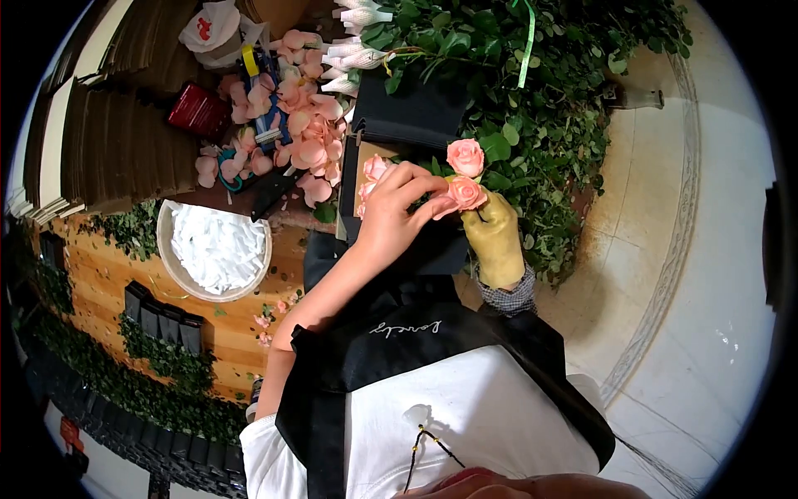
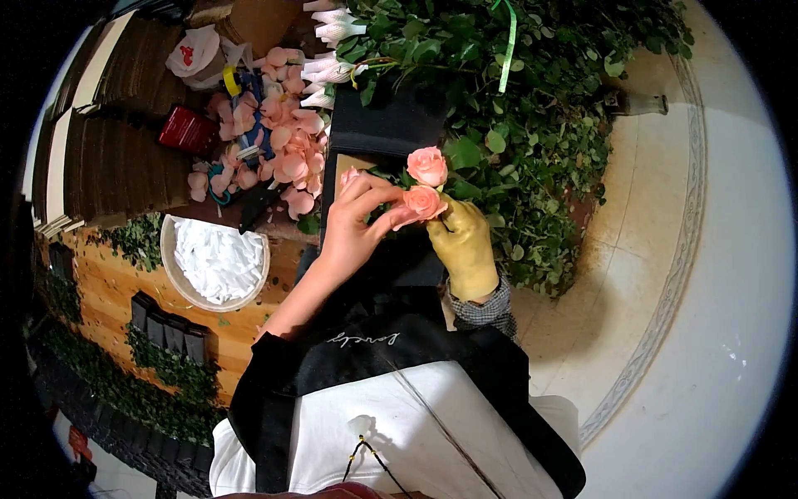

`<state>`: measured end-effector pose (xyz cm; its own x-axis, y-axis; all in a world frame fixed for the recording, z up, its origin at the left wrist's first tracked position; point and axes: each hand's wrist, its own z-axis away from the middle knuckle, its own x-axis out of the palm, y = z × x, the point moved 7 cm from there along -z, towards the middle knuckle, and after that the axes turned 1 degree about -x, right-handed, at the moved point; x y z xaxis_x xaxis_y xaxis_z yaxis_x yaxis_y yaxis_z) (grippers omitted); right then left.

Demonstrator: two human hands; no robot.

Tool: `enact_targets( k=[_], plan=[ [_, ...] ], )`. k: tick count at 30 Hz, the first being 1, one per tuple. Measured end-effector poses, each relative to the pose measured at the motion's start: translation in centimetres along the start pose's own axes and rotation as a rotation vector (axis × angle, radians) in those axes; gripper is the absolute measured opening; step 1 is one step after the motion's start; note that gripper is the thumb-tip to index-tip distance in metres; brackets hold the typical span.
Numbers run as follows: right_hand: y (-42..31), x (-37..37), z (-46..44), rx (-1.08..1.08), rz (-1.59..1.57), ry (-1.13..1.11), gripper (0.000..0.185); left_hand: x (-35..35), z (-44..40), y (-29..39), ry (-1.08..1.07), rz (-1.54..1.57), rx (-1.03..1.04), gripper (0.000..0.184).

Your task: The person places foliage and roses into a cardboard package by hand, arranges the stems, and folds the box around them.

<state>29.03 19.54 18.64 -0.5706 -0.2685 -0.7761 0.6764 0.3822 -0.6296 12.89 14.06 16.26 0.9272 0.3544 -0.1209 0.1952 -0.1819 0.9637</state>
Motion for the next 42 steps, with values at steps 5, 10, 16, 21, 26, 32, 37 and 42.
enact_targets(
  k=[5,10,16,21,26,32,37,42],
  plan=[
    [0.9,0.4,0.3,0.013,0.01,-0.086,0.03,-0.1,-0.2,-1.1,-0.001,-0.041,-0.023,0.016],
    [-0.3,0.4,0.2,-0.062,0.059,-0.057,0.03,-1.6,-1.4,-0.8,0.102,-0.137,0.046,0.01],
    [-0.4,0.5,0.3,-0.088,0.226,0.0,0.028,-6.3,-1.1,-1.1,0.434,-0.377,-0.058,0.021],
    [-0.2,0.8,0.2,-0.096,0.297,-0.024,0.035,-1.5,0.9,0.2,-0.115,0.032,0.006,0.019],
    [0.2,0.7,0.4,-0.056,0.19,0.019,0.024,-0.2,1.4,-0.4,-0.143,0.213,-0.067,0.01],
    [0.5,0.7,0.6,-0.038,0.209,-0.025,0.027,0.0,1.5,-0.4,-0.162,0.019,-0.036,0.009],
    [-0.7,0.7,0.5,-0.064,0.24,0.029,0.028,-0.5,1.6,1.9,-0.131,-0.128,0.019,0.013],
    [-0.9,0.8,0.7,-0.08,0.297,0.057,0.03,-0.5,1.9,4.2,-0.043,-0.402,0.253,0.026]
  ],
)
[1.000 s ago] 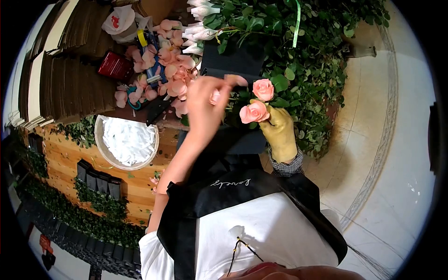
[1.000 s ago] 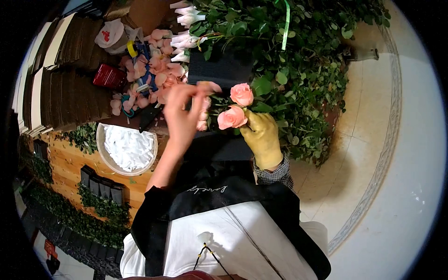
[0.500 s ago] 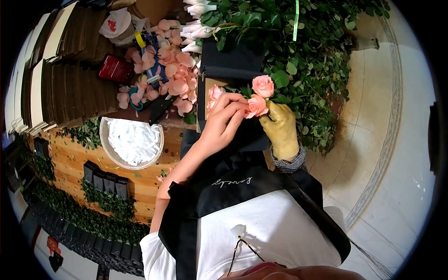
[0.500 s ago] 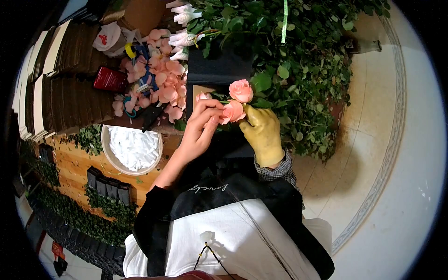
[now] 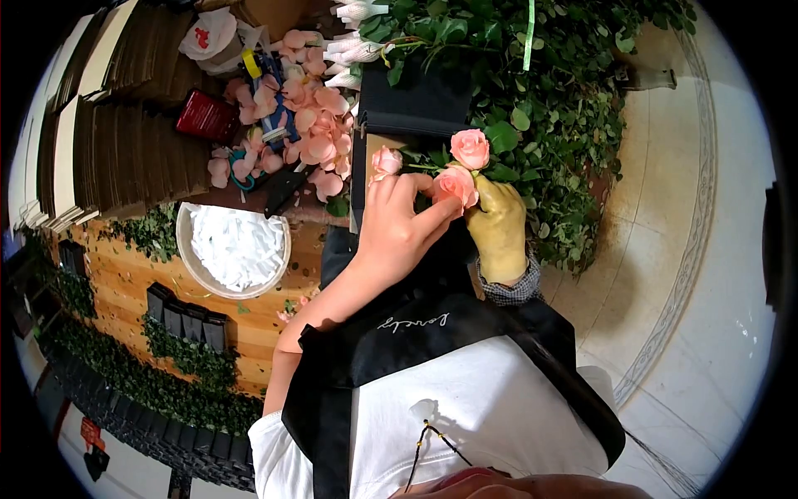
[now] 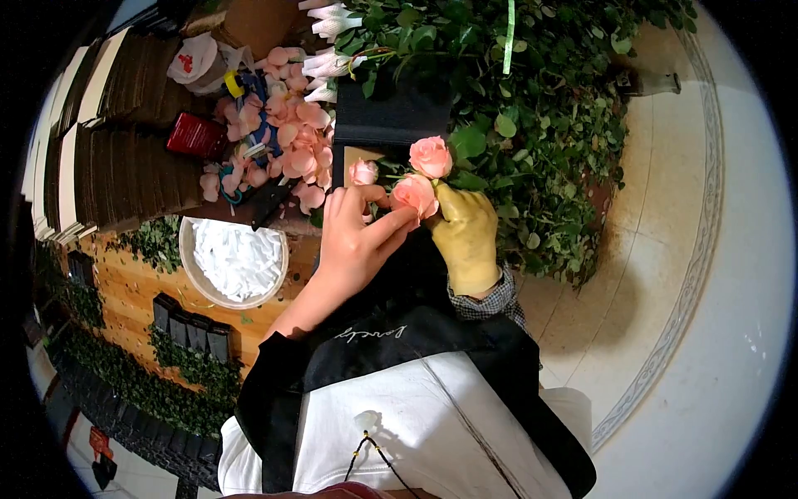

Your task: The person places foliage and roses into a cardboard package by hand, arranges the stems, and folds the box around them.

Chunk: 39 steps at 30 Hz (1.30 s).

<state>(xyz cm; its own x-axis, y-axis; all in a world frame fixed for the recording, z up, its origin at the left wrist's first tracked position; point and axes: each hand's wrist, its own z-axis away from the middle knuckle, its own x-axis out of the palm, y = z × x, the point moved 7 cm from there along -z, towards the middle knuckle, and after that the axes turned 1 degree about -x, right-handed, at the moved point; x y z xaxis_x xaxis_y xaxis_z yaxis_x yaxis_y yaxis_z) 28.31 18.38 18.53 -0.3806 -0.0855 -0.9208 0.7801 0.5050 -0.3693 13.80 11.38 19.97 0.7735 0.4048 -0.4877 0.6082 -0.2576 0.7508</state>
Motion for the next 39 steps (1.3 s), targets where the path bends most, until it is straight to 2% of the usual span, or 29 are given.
enact_targets(
  k=[5,8,10,16,26,33,36,39],
  plan=[
    [0.5,0.0,0.2,0.029,-0.008,0.022,0.026,-0.4,0.3,0.0,0.039,-0.128,0.004,0.027],
    [-0.2,-0.5,0.1,0.027,-0.024,0.015,0.024,-0.5,0.2,-0.9,0.037,-0.139,-0.102,0.03],
    [-0.3,-0.4,0.2,0.019,-0.023,0.013,0.022,-0.3,0.1,-1.4,0.017,0.022,-0.151,0.029],
    [-1.0,-0.6,0.2,-0.024,0.048,0.045,0.021,0.5,0.3,-2.7,0.025,0.209,-0.282,0.022],
    [-1.7,-0.3,0.7,-0.084,0.181,0.082,0.024,0.8,0.8,-2.2,0.07,0.229,-0.304,0.017],
    [-2.0,0.0,0.9,-0.094,0.151,0.082,0.021,0.1,0.4,-1.8,0.158,0.208,-0.276,0.014],
    [-2.1,0.3,0.6,-0.076,0.195,-0.029,0.02,-2.3,0.0,-2.4,0.237,0.161,-0.273,0.013],
    [-2.0,0.0,0.3,-0.088,0.185,0.002,0.021,-5.7,1.3,-7.1,0.373,-0.022,-0.464,0.009]
  ],
)
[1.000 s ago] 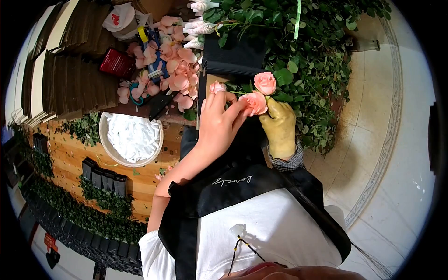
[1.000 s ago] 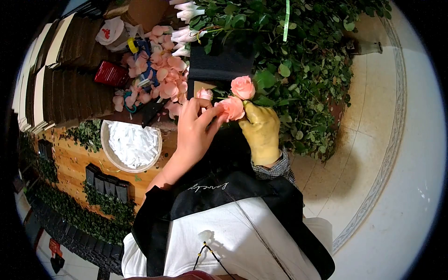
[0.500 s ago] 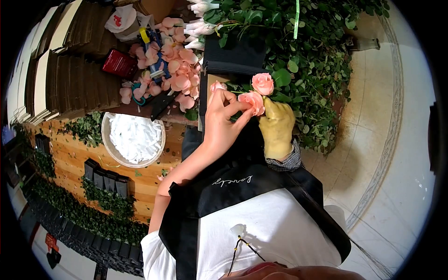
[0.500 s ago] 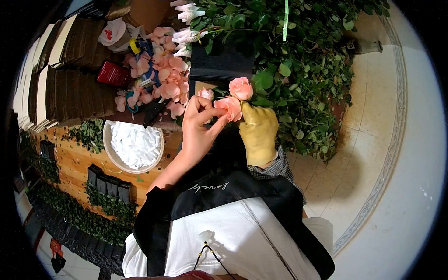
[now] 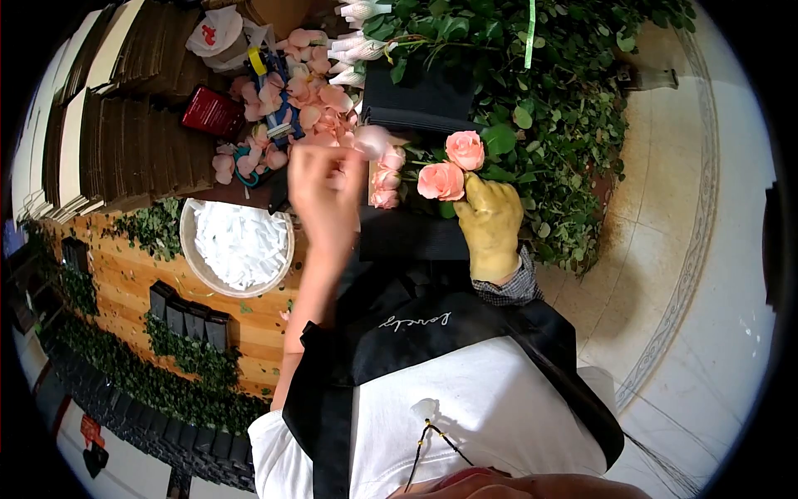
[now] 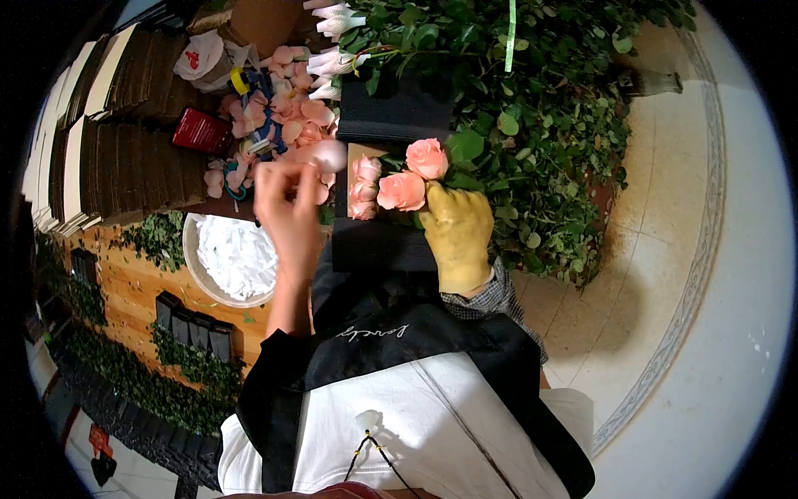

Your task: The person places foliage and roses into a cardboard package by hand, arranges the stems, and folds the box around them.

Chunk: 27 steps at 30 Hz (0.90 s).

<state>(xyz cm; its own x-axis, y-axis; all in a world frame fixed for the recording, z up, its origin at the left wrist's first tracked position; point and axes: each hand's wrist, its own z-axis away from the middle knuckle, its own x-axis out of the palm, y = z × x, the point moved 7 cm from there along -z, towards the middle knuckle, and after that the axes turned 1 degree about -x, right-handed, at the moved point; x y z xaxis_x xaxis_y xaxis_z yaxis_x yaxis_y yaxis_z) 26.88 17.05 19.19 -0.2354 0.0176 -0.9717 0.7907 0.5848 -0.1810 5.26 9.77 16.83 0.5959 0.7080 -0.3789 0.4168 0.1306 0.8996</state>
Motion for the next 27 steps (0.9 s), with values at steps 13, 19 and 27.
enact_targets(
  k=[13,19,27],
  plan=[
    [2.0,12.7,-3.0,-0.11,0.028,-0.36,0.035,4.0,4.4,-13.8,-0.462,0.053,-0.428,0.022],
    [-0.4,6.4,-2.1,-0.099,-0.081,-0.308,0.038,6.1,7.5,-16.4,-0.525,0.55,-0.711,0.027],
    [1.0,13.9,-2.5,-0.075,-0.095,-0.616,0.057,6.7,8.2,-15.8,-0.565,0.538,-0.701,0.029]
  ],
)
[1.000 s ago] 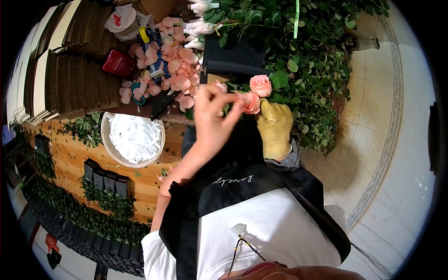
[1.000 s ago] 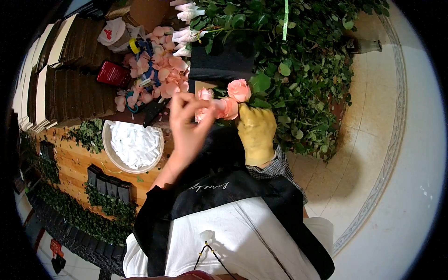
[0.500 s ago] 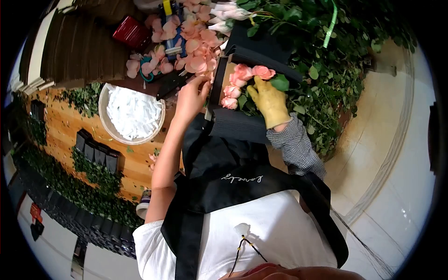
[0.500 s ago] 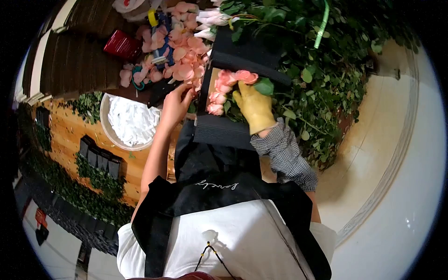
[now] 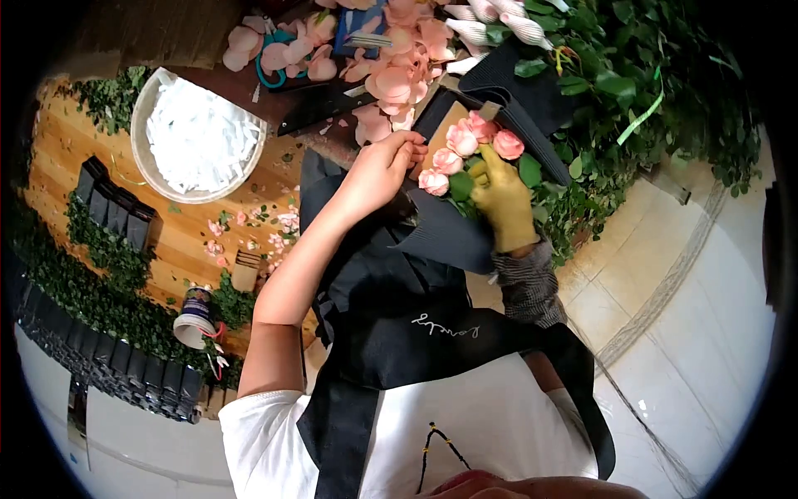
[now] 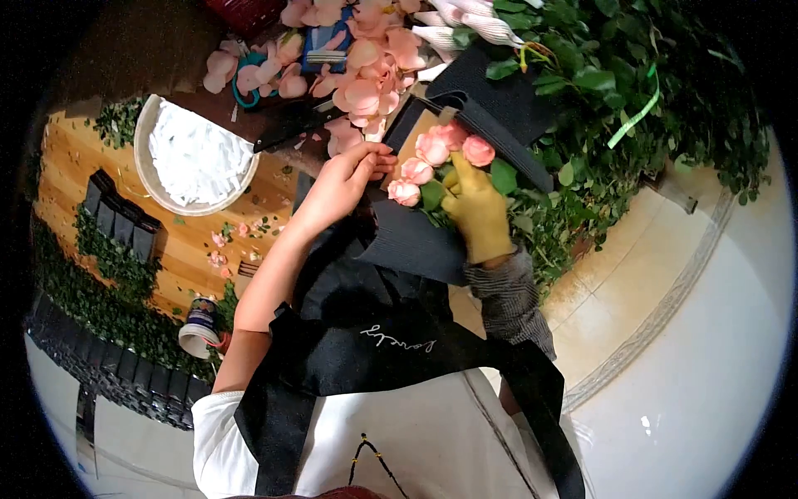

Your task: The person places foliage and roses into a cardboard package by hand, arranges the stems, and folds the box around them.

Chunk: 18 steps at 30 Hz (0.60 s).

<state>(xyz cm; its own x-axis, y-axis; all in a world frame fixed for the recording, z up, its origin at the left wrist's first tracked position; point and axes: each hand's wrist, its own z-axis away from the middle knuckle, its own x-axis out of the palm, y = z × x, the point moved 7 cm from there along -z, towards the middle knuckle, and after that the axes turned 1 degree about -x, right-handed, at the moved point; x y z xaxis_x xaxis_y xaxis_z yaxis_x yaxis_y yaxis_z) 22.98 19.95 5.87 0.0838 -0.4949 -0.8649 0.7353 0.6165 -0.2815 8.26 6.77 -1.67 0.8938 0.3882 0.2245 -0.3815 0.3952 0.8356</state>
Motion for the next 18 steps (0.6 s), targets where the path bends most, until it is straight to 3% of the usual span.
enact_targets(
  k=[2,4,10,16,18],
  plan=[
    [0.6,-0.1,0.0,-0.071,-0.198,-0.164,0.081,0.2,0.0,-1.1,-0.087,0.265,0.014,0.027],
    [0.7,0.1,0.0,-0.078,-0.255,-0.193,0.085,0.2,0.1,-1.7,-0.095,0.277,0.001,0.026],
    [1.3,1.2,-0.7,0.054,-0.114,-0.2,0.076,0.2,0.4,-1.5,-0.074,0.213,0.024,0.025],
    [-0.7,1.0,-0.9,-0.094,-0.239,-0.154,0.075,-0.2,0.3,-0.6,-0.063,0.082,-0.026,0.023],
    [-0.4,1.1,-0.7,-0.079,-0.026,-0.129,0.076,0.0,0.0,0.8,-0.01,-0.02,-0.029,0.027]
  ],
)
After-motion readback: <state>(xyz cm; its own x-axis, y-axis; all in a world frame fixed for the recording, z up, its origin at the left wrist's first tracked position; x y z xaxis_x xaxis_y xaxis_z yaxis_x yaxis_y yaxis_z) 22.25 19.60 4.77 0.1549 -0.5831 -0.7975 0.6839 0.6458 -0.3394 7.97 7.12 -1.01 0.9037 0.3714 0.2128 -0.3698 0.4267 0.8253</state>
